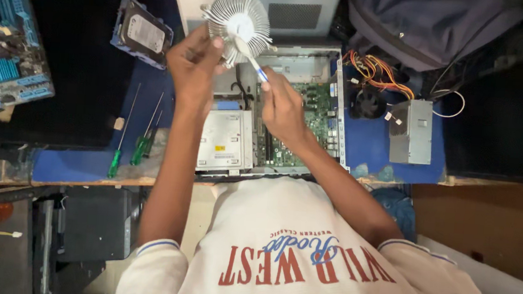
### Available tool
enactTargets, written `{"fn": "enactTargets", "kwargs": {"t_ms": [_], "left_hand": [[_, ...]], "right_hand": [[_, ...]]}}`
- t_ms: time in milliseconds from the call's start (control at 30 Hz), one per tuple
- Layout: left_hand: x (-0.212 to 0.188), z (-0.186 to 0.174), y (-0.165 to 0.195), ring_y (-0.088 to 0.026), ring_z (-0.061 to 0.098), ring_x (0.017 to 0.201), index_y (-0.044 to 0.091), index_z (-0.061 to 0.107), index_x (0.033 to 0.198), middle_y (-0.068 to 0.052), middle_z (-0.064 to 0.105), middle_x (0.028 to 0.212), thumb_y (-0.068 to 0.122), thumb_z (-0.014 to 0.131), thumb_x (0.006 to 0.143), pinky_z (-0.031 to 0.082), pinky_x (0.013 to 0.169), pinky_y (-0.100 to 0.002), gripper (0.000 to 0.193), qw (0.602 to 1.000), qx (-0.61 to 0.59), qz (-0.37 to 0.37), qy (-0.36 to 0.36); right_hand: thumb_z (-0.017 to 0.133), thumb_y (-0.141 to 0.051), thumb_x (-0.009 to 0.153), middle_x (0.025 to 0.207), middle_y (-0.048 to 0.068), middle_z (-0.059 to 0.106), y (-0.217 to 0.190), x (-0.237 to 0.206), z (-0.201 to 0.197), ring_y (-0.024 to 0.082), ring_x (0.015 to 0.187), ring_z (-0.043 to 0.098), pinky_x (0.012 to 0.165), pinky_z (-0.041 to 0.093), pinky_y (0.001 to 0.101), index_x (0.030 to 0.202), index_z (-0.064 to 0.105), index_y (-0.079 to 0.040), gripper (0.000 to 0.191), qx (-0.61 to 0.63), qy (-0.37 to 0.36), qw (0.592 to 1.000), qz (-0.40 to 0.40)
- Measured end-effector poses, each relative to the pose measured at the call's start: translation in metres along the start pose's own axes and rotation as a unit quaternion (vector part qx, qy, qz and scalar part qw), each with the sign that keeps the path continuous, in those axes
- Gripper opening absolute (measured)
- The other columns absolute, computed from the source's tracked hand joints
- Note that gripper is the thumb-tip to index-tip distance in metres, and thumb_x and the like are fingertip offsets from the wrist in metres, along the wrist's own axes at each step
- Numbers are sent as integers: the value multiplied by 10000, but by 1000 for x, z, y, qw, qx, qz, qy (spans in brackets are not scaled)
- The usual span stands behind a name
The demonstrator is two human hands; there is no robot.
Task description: The person removes a CPU fan from a desktop computer using a screwdriver, then cleans the fan with a toothbrush. The person unscrews the fan, detaches it, and brushes the fins and blades while holding it over the open computer case.
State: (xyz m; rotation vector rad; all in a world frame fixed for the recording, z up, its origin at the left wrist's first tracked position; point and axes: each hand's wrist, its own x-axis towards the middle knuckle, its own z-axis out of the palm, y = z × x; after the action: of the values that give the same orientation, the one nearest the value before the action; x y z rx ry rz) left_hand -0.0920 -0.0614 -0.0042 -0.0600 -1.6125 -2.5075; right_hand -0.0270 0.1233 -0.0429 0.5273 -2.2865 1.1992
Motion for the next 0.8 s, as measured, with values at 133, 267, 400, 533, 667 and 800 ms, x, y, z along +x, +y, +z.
{"fn": "enactTargets", "kwargs": {"t_ms": [133,267,400,533,667,800], "left_hand": [[2,0,7,-193,754,901,-71,648,1311,-163,759,1098,54,706,978,682,781,-370,360,998,-50,-24,15],[5,-4,10,-184,779,959,-52,638,1309,-148,767,1141,52,722,951,641,809,-367,382,999,-14,-2,32],[-1,2,-1,-174,732,934,-55,653,1349,-175,759,1148,50,747,973,621,755,-310,401,999,38,8,32],[-1,-2,-2,-182,763,946,-56,649,1316,-164,762,1141,68,748,953,650,799,-330,396,999,-38,5,29],[-2,-4,1,-170,749,1046,-64,643,1368,-166,759,1215,47,765,990,643,913,-282,413,997,13,76,16],[-8,4,0,-160,710,905,-62,655,1357,-176,755,1121,46,762,965,593,705,-269,420,999,19,13,38]], "right_hand": [[502,-40,1073,986,236,671,3,-10,5,329,793,675,687,543,424,1283,595,75,258,11,-23,1000,4],[522,-32,1063,921,210,668,7,-17,4,288,727,660,663,538,409,1242,606,67,222,51,-20,998,24],[505,-25,1081,918,195,655,15,-8,11,277,735,642,667,520,398,1257,599,58,216,42,22,999,-1],[509,-18,1060,878,188,649,14,-11,10,261,676,627,603,491,389,1284,602,78,261,37,-36,998,27],[517,-16,1059,943,197,667,12,-16,3,260,710,648,648,528,386,1271,604,65,242,59,-10,998,3],[500,-23,1087,985,204,658,14,-7,1,294,791,641,719,531,395,1288,587,69,237,33,17,999,-9]]}}
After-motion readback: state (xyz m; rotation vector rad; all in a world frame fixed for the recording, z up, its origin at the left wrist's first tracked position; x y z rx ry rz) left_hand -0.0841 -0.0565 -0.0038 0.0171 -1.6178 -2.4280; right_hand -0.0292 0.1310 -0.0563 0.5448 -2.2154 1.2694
